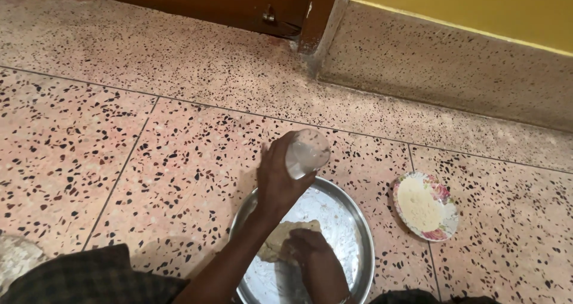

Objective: The person kneads a ball of dough by hand on a metal tray. They repeatedly press, fold, and turn the dough, occasionally adding water from a nearby glass to adjust the consistency.

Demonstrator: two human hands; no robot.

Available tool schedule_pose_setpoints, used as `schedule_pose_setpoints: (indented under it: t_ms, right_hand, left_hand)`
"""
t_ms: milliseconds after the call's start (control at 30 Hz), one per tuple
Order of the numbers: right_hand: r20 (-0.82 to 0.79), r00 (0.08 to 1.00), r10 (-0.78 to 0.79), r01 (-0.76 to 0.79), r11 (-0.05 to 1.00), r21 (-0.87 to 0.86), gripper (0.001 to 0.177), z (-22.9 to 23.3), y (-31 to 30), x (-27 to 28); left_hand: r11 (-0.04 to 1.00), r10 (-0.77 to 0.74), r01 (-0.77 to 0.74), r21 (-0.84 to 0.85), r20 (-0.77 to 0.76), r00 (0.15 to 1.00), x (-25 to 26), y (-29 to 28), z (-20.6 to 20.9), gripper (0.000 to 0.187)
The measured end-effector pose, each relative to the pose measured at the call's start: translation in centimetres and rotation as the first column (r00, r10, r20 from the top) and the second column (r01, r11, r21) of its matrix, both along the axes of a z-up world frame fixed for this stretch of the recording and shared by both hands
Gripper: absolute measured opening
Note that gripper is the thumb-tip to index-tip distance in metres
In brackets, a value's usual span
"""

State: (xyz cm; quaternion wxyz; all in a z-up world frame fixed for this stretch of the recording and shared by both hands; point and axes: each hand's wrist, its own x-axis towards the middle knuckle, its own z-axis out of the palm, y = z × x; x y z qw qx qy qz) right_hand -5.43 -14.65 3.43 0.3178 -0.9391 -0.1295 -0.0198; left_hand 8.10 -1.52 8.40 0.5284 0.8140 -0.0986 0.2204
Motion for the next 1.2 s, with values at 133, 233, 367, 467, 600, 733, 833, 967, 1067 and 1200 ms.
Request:
schedule_pose_setpoints:
  t_ms: [133,233,367,467,600,733,833,967,1067,1200]
  right_hand:
    - [0.230,0.971,0.067,-0.025,0.983,-0.180,0.043,-1.2,0.3,-0.2]
    - [0.059,0.993,0.105,-0.079,0.937,-0.339,0.076,-2.7,-0.1,1.1]
    - [-0.179,0.983,-0.051,-0.015,0.938,-0.346,0.058,-5.2,0.2,0.7]
    - [-0.130,0.982,-0.140,0.079,0.917,-0.391,0.049,-5.8,0.7,1.1]
    - [-0.142,0.952,-0.271,0.228,0.938,-0.263,0.047,-3.6,2.0,1.4]
    - [-0.152,0.886,-0.438,0.409,0.893,-0.186,0.030,0.9,3.5,2.0]
    - [-0.092,0.912,-0.399,0.385,0.913,-0.137,0.042,3.3,4.5,1.6]
    - [-0.009,0.938,-0.346,0.346,0.938,0.024,0.049,2.2,3.2,1.9]
    - [-0.066,0.957,-0.284,0.291,0.937,0.191,0.046,-1.1,0.4,2.2]
    - [-0.408,0.870,-0.279,0.469,0.724,0.506,0.038,-5.9,-3.8,5.1]
  left_hand:
    - [0.995,-0.062,0.054,-0.089,-0.096,0.993,3.0,-3.5,-0.6,0.094]
    - [0.995,-0.049,0.040,-0.090,-0.101,0.994,5.1,-6.1,-1.1,0.095]
    - [0.992,-0.056,0.036,-0.118,-0.170,0.984,5.8,-8.5,-2.8,0.093]
    - [0.995,-0.053,0.027,-0.095,-0.282,0.958,7.0,-9.8,-3.5,0.095]
    - [0.995,-0.054,0.031,-0.091,-0.265,0.963,8.0,-10.6,-4.2,0.105]
    - [0.993,-0.108,0.117,0.017,-0.267,0.958,7.8,-9.4,-4.5,0.131]
    - [0.988,-0.139,0.150,0.023,-0.266,0.954,5.5,-4.6,-5.4,0.141]
    - [0.941,0.065,0.020,0.338,-0.241,0.968,1.1,2.5,-7.1,0.117]
    - [0.871,0.089,-0.005,0.490,-0.148,0.985,-2.5,6.6,-8.4,0.086]
    - [0.817,0.070,0.032,0.576,-0.154,0.986,-3.9,7.5,-9.5,0.042]
